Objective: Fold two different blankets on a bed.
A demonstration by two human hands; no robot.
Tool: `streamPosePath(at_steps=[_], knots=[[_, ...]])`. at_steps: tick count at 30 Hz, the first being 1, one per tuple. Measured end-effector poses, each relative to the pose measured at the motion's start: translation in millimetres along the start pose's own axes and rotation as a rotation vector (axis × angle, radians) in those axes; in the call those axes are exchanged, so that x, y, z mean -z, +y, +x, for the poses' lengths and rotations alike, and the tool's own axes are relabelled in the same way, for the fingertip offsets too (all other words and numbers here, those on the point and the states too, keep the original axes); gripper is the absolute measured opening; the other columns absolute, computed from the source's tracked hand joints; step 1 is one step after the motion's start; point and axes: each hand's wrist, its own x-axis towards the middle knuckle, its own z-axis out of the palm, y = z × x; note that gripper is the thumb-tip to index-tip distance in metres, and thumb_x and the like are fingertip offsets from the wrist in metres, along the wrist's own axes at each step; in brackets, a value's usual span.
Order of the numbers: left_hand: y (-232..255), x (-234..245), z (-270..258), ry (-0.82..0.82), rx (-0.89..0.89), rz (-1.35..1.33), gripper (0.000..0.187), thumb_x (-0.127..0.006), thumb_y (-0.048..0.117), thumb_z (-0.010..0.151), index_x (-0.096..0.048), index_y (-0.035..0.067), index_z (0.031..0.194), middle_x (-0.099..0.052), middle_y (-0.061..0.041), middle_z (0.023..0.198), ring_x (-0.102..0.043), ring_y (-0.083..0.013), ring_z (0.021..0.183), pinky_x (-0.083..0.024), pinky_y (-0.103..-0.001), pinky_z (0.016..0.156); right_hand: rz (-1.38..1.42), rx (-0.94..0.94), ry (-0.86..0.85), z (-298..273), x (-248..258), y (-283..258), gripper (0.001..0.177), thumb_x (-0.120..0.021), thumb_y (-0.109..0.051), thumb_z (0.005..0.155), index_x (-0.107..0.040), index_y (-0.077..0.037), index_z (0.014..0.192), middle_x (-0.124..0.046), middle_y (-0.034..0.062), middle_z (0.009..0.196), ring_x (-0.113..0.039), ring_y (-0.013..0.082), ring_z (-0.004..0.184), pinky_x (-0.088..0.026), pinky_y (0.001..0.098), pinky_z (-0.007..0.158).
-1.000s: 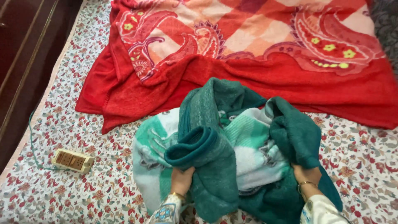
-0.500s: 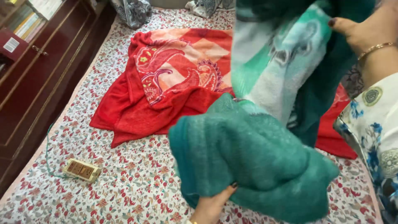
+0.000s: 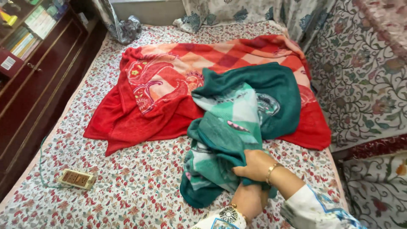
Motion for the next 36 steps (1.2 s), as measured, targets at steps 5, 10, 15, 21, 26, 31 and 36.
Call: streamPosePath(at_steps=[5, 10, 15, 21, 26, 31, 36], knots=[[7, 26, -17, -0.145, -0.093, 0.009, 0.028, -0.069, 0.019, 0.087, -0.068, 0.005, 0.11, -0.069, -0.024, 0.108, -0.065, -0.0424, 0.102, -0.053, -0.049, 0.089, -0.1, -0.008, 0.06, -9, -21, 51, 0.028, -0.064, -0.014, 0.077, -0.074, -0.008, 0.102, -0.072, 0.0239, 0.104, -0.069, 0.041, 0.103, -0.055, 0.0473, 0.092], [12, 68, -6, 0.345, -0.056, 0.03, 0.047, -0.078, 0.011, 0.076, -0.055, 0.001, 0.115, -0.058, -0.021, 0.116, -0.057, -0.0397, 0.112, -0.047, -0.046, 0.098, -0.017, 0.098, 0.233, -74, 14, 34, 0.032, -0.057, -0.004, 0.074, -0.071, -0.01, 0.101, -0.073, 0.0208, 0.095, -0.069, 0.0406, 0.097, -0.053, 0.0513, 0.086], [3, 80, 30, 0.39, -0.24, 0.162, 0.058, -0.062, -0.004, 0.064, -0.058, 0.002, 0.122, -0.059, -0.021, 0.133, -0.053, -0.0412, 0.126, -0.042, -0.048, 0.107, -0.02, 0.534, 0.312, -138, 42, 12, 0.028, -0.059, 0.0, 0.068, -0.068, -0.008, 0.093, -0.071, 0.0137, 0.084, -0.068, 0.0371, 0.088, -0.052, 0.0485, 0.078], [-38, 71, 57, 0.263, -0.389, 0.236, 0.046, -0.063, -0.003, 0.065, -0.068, 0.01, 0.108, -0.073, -0.018, 0.113, -0.062, -0.0405, 0.114, -0.039, -0.054, 0.098, 0.246, 0.788, 0.304, -227, 98, 27, 0.034, -0.059, 0.004, 0.062, -0.067, -0.007, 0.094, -0.068, 0.0081, 0.087, -0.068, 0.0304, 0.087, -0.054, 0.0392, 0.079], [-68, 65, 72, 0.289, -0.182, 0.014, 0.048, -0.055, -0.002, 0.075, -0.064, 0.009, 0.121, -0.069, -0.023, 0.108, -0.063, -0.0447, 0.106, -0.051, -0.048, 0.095, 0.242, 0.395, 0.446, -247, 105, 83, 0.04, -0.059, 0.001, 0.068, -0.07, -0.011, 0.105, -0.072, 0.0074, 0.093, -0.068, 0.0274, 0.089, -0.057, 0.0379, 0.081], [13, 148, 44, 0.403, -0.335, 0.171, 0.042, -0.064, 0.003, 0.074, -0.06, 0.006, 0.116, -0.069, -0.023, 0.106, -0.065, -0.044, 0.099, -0.053, -0.048, 0.086, 0.077, -0.473, 0.608, -217, 99, 129, 0.042, -0.059, 0.0, 0.084, -0.074, -0.015, 0.12, -0.073, 0.016, 0.103, -0.071, 0.0353, 0.089, -0.058, 0.0469, 0.084], [87, 153, 17, 0.188, -0.408, 0.446, 0.03, -0.075, 0.015, 0.075, -0.058, 0.008, 0.098, -0.068, -0.016, 0.088, -0.068, -0.0382, 0.083, -0.054, -0.048, 0.071, -0.078, 0.238, 0.797, -173, 70, 89, 0.084, -0.081, -0.029, 0.064, -0.049, -0.008, 0.139, -0.062, 0.0189, 0.128, -0.06, 0.0376, 0.117, -0.047, 0.0457, 0.1]])
